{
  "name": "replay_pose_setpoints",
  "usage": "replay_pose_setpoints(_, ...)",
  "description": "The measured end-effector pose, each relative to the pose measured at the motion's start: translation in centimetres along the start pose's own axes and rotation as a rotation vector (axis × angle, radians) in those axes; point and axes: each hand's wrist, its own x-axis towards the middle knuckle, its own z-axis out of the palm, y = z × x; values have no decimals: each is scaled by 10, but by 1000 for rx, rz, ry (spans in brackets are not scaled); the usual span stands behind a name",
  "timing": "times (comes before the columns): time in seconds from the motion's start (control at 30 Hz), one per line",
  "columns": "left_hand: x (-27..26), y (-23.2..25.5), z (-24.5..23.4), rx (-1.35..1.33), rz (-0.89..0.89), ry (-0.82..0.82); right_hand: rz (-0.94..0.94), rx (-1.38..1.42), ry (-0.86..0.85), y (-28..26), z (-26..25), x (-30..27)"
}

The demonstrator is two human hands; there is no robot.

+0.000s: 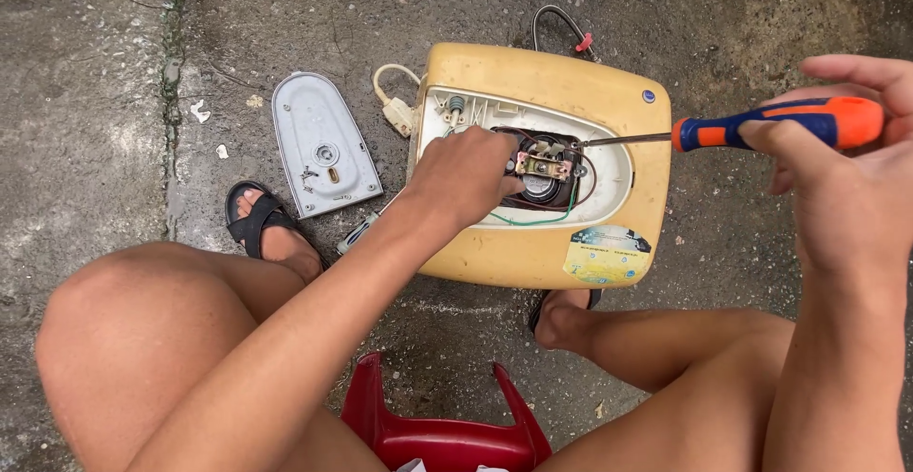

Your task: The person is disassembling a small appliance by unscrewing internal components and manually manipulating the parts to remove them.

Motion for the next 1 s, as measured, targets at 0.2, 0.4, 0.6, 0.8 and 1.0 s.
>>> replay_pose_setpoints(0.2, 3, 7, 15, -336, 109, 273, 10, 57, 34, 1, -9, -8)
replay_pose_setpoints(0.4, -1, 13, 18, -494, 209, 325, 45, 104, 44, -11, -7, -19)
replay_pose_setpoints(0.6, -6, 13, 19, -588, 242, 304, 45, 132, 56, -11, -5, -19)
replay_pose_setpoints(0.8, -5, 4, 16, -682, 199, 325, 96, 116, 40, -14, 3, -15)
replay_pose_setpoints(1.0, -12, -1, 5, -814, 145, 316, 135, 127, 35, -9, 9, -10)
